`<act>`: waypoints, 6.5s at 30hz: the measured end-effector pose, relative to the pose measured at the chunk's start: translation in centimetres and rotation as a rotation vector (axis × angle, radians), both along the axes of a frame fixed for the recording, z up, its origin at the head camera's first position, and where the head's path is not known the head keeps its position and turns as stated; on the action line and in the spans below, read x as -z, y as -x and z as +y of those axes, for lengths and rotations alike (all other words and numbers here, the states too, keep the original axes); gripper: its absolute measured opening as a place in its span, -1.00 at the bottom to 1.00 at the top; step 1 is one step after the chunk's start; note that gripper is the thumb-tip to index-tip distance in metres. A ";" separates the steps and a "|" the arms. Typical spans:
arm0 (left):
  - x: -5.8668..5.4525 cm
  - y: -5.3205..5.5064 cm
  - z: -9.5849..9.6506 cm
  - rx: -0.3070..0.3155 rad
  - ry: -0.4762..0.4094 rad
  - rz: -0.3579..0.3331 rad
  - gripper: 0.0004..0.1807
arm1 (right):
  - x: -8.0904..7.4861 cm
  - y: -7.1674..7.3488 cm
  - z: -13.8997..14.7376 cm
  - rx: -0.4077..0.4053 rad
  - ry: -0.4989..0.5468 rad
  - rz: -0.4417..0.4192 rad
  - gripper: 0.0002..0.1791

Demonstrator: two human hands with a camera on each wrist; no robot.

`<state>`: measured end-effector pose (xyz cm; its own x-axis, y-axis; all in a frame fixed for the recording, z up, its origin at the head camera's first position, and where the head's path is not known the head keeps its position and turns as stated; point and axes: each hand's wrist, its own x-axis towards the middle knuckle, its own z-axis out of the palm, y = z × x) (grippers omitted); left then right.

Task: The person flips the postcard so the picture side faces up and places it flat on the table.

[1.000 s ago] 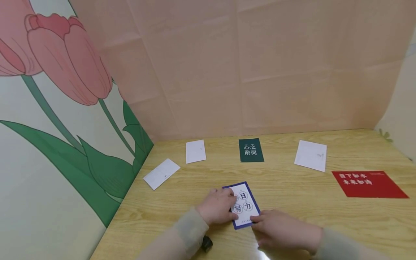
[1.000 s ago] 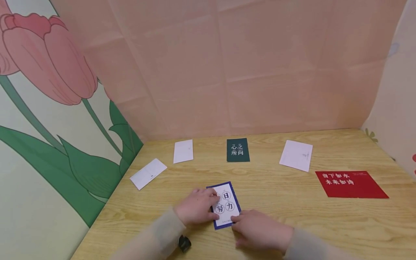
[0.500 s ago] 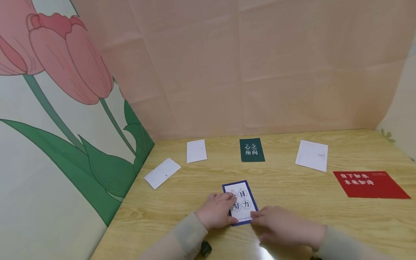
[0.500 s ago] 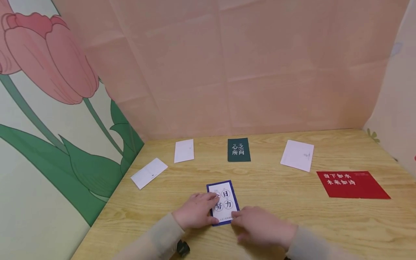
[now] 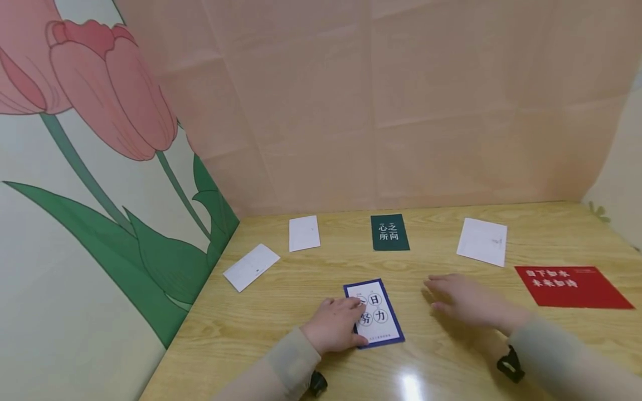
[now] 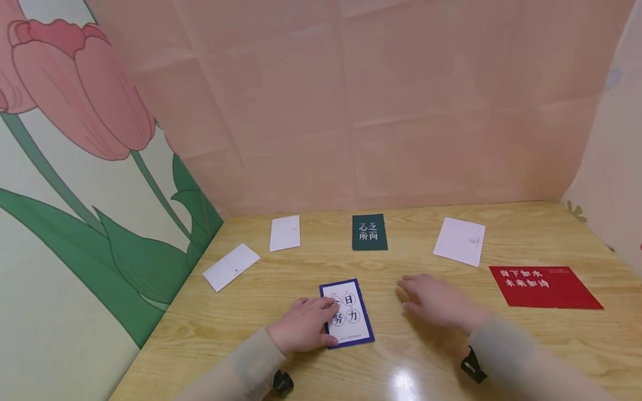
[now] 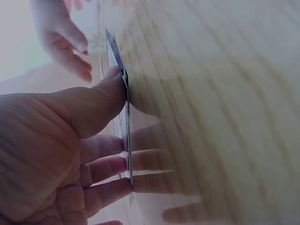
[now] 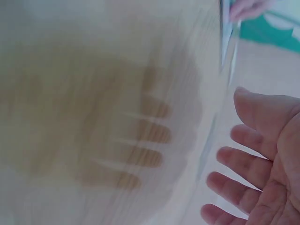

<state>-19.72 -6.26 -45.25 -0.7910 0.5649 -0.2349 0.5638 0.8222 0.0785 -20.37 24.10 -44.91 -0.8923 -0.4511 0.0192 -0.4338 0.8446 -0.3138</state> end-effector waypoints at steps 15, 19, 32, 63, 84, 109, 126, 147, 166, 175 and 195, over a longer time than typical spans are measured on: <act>0.0 0.0 0.0 0.001 -0.002 0.006 -0.26 | 1.1 4.8 6.1 0.131 -0.029 0.029 -0.24; 0.2 0.0 -0.1 0.005 -0.004 0.009 -0.26 | 1.1 5.6 6.5 0.155 -0.032 0.010 -0.21; 0.3 0.2 -0.2 0.007 -0.016 0.003 -0.26 | 2.2 6.5 7.2 0.200 -0.077 -0.118 -0.04; 0.6 6.7 -1.6 -0.130 -0.043 -0.002 -0.34 | 2.1 4.0 6.1 0.166 -0.102 -0.219 0.06; 0.9 11.6 -1.4 -0.186 -0.028 0.070 -0.48 | 1.9 2.8 5.7 0.136 -0.100 -0.169 0.03; 1.3 15.3 -1.2 -0.284 0.046 0.144 -0.53 | 1.7 0.4 4.4 0.113 -0.072 -0.200 0.00; -0.6 12.7 0.5 -0.141 -0.117 0.185 -0.55 | 2.5 -3.1 4.6 0.018 -0.060 -0.191 -0.05; -0.1 7.7 6.2 0.260 0.027 0.059 -0.43 | 1.5 -4.5 1.7 -0.298 -0.087 -0.055 -0.30; 0.0 6.9 5.4 0.226 0.097 0.015 -0.46 | 0.3 -4.0 1.4 -0.259 -0.042 -0.182 -0.37; 0.2 5.6 2.7 0.254 0.107 0.070 -0.47 | 0.4 -2.8 2.4 -0.199 -0.032 -0.210 -0.42; -0.2 1.9 -1.1 0.266 0.026 0.000 -0.53 | 0.3 -2.0 0.7 -0.185 -0.015 -0.200 -0.51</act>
<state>-21.63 -7.37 -45.05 -0.6153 0.7470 -0.2519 0.7607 0.6464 0.0589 -18.39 24.75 -45.25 -0.7798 -0.6061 -0.1569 -0.5122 0.7617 -0.3967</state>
